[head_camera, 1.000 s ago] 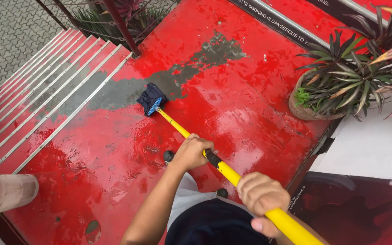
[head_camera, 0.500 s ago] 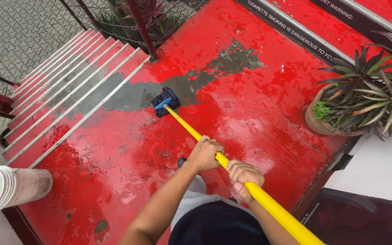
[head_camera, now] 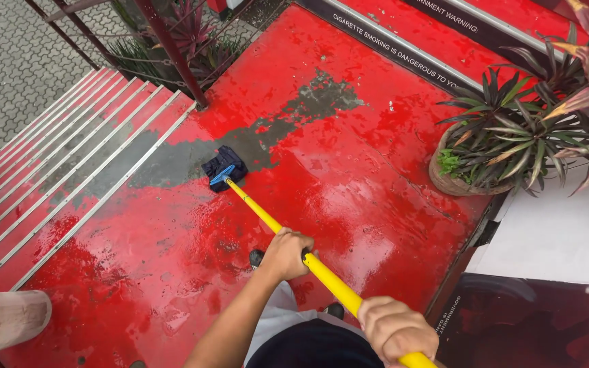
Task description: The person is mopping a red-painted outdoor landing area and the adjacent stairs.
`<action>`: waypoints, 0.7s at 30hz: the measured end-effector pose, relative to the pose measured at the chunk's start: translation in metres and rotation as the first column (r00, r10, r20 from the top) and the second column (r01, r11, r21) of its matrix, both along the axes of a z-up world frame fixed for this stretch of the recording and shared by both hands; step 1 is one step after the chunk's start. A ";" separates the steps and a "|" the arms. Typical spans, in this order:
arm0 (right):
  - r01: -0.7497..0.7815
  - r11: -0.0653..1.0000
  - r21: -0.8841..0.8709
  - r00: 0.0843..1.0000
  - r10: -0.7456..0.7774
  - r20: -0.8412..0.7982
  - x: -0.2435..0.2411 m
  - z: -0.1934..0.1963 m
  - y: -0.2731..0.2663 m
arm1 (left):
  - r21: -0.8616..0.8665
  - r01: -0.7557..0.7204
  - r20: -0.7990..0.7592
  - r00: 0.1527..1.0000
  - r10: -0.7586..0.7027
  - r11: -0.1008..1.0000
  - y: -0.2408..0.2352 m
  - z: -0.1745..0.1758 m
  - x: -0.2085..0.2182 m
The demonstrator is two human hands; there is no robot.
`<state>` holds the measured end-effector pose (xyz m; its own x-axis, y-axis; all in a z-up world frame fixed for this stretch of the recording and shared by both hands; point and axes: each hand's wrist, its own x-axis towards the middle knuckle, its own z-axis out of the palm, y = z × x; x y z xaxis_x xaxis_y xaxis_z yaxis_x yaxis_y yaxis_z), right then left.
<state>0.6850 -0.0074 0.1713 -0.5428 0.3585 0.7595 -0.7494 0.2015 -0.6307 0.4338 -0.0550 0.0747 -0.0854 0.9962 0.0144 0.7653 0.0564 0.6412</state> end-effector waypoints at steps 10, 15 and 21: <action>0.179 0.981 -0.072 0.983 -0.182 -0.032 -0.084 -0.051 0.002 | -0.220 -0.063 -0.089 0.995 0.045 0.974 0.022 -0.032 -0.069; 0.333 0.938 -0.096 0.942 -0.326 0.083 -0.141 -0.142 0.010 | -0.286 -0.249 -0.298 0.941 0.161 0.925 0.039 -0.077 -0.130; 0.109 0.989 0.095 0.948 -0.133 0.291 -0.207 -0.121 0.025 | -0.204 -0.507 -0.373 0.831 0.412 0.838 0.036 -0.196 -0.222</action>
<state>0.4776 0.0180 0.0498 -0.7032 0.3822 0.5996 -0.4988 0.3357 -0.7990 0.2121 -0.0190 -0.1209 -0.5725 0.8045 -0.1583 0.7542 0.5924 0.2832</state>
